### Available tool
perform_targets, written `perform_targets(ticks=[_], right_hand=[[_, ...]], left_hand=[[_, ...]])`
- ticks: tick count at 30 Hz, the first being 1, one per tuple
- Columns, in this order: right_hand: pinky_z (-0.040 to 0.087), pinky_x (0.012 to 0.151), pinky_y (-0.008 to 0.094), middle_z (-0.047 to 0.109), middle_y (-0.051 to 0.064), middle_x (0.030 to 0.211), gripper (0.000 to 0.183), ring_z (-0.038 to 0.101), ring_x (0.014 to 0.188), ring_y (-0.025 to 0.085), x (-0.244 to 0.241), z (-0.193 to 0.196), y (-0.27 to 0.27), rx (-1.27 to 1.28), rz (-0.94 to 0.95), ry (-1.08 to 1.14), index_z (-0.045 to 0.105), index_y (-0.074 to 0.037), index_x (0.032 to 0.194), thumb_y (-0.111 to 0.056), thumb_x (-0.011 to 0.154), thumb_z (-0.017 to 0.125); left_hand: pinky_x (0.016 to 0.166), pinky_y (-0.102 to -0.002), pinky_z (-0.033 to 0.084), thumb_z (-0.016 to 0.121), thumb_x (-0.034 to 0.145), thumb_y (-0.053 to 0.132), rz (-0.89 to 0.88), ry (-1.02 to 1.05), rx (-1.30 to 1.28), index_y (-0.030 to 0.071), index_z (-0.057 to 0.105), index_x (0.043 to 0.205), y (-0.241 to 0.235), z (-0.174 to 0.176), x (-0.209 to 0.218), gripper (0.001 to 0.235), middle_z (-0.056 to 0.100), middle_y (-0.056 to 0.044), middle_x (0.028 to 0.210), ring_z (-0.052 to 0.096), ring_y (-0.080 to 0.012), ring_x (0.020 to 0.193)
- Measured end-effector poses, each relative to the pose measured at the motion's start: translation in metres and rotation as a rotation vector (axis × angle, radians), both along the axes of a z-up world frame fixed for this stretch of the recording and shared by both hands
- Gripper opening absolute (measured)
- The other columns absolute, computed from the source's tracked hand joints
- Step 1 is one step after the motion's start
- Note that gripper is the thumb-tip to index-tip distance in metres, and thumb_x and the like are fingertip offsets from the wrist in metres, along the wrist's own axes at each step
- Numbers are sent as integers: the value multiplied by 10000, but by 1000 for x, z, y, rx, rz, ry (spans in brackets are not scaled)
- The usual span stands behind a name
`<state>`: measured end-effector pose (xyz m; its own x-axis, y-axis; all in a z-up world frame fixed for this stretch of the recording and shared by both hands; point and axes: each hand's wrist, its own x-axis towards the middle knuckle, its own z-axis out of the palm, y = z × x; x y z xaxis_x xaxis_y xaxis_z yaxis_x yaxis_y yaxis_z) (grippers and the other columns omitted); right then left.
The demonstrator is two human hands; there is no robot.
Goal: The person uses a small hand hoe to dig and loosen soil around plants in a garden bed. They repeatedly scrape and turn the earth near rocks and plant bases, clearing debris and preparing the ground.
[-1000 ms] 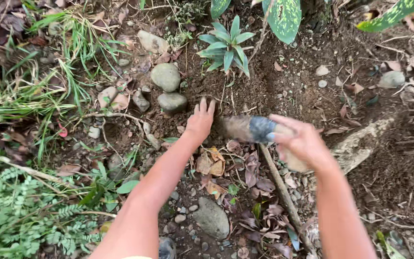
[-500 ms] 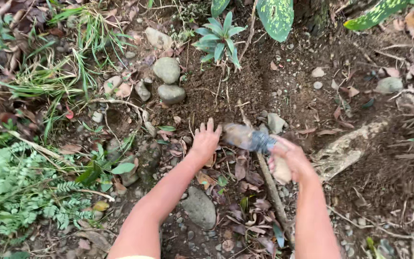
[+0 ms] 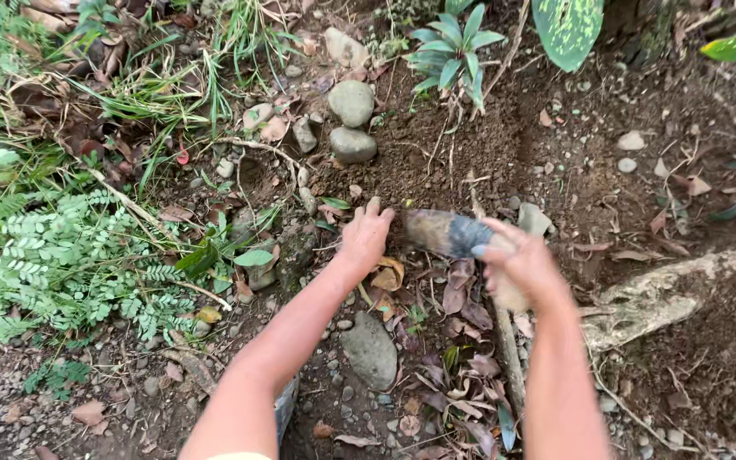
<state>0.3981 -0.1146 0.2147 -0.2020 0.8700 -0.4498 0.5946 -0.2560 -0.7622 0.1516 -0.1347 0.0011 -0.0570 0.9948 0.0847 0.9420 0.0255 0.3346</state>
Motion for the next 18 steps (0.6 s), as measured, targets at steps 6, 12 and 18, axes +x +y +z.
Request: perform_targets(ticks=[6,12,18], right_hand=[[539,544,304,773,125,998,638,587,595,158,41,-38,1,-214,-51,-10,675,-377,1366,-77,806,723],[516,459,304,672,88,763,607,596,542,149,31,30,11,-57,-201,233,661,-223,1399,-11,831,702],[514,468,318,654,95,679,631,592,513,172,-37,-42,-5,-244,-4,276,602,-213,1418,-11,828,692]], left_hand=[[728,-656,554,718,587,73,18,234,-10,159,655,1286,2,5,21,707,452,-258,1495,557,-554,1180],[851,-464,581,642,770,-1,89,108,-93,51,687,1045,-17,-26,-14,284,602,-173,1165,618,-390,1094],[798,-482,572,621,823,2,265,36,100,80,690,1089,-22,-15,-58,285,619,-140,1141,621,-370,1060]])
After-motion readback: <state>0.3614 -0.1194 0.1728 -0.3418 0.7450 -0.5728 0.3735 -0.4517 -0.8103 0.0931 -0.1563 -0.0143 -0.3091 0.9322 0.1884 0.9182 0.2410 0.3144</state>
